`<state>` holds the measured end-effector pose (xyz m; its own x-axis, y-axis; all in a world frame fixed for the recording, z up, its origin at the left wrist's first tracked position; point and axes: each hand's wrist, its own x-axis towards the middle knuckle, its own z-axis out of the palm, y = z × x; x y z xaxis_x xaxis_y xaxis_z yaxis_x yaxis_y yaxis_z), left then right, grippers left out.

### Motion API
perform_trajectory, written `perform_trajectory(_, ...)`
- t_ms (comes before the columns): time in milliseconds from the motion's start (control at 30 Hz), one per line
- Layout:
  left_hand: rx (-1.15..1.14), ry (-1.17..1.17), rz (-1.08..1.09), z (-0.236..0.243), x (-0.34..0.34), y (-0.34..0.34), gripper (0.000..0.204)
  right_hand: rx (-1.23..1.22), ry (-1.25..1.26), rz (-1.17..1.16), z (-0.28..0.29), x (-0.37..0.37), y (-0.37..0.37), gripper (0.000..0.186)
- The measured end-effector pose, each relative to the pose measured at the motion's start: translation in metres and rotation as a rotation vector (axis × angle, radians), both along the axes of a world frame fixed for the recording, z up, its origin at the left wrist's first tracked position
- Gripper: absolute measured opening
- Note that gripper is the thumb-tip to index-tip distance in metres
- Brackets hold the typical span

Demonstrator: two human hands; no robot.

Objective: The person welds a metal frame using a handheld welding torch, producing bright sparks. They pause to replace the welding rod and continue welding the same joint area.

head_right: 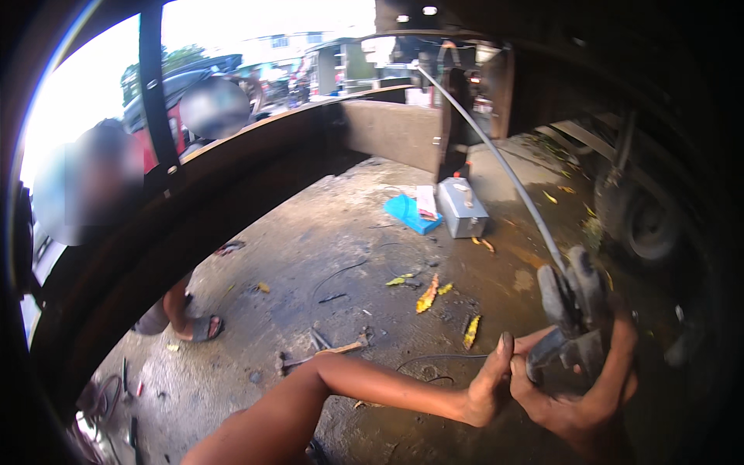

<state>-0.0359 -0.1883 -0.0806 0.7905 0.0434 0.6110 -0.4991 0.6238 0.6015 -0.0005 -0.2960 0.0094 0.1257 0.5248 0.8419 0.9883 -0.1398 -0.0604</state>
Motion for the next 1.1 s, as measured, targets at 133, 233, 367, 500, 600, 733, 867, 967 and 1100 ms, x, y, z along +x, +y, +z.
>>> perform_trajectory(133,-0.107,-0.126,0.094,-0.001,0.005,-0.015,0.075,-0.002,0.011,0.122,0.009,-0.009,0.018,0.083)
perform_trajectory(233,-0.078,-0.065,0.258,0.002,0.003,-0.030,0.076,0.032,0.018,0.129,-0.004,-0.015,0.017,0.083)
perform_trajectory(367,-0.040,-0.025,0.364,0.001,-0.006,-0.049,0.077,0.175,0.171,0.196,-0.036,-0.011,0.008,0.083)
perform_trajectory(500,-0.037,-0.008,0.374,-0.001,0.006,-0.051,0.078,0.299,0.209,0.110,-0.049,-0.009,0.001,0.081)
perform_trajectory(600,-0.031,0.054,0.383,-0.007,-0.006,-0.044,0.079,0.469,0.422,0.189,-0.061,-0.018,0.024,0.069)
perform_trajectory(733,0.004,0.072,0.381,-0.003,-0.020,-0.026,0.081,0.429,0.329,0.154,-0.058,-0.009,0.025,0.071)
perform_trajectory(867,-0.020,0.086,0.391,0.002,-0.016,-0.026,0.083,0.365,0.276,0.007,-0.060,-0.001,0.013,0.096)
perform_trajectory(967,-0.068,0.173,0.451,0.006,-0.017,-0.033,0.084,0.357,0.278,0.056,-0.054,-0.008,0.016,0.084)
perform_trajectory(1100,-0.074,0.289,0.591,0.010,-0.017,-0.034,0.089,0.318,0.287,-0.021,-0.059,-0.009,0.016,0.086)
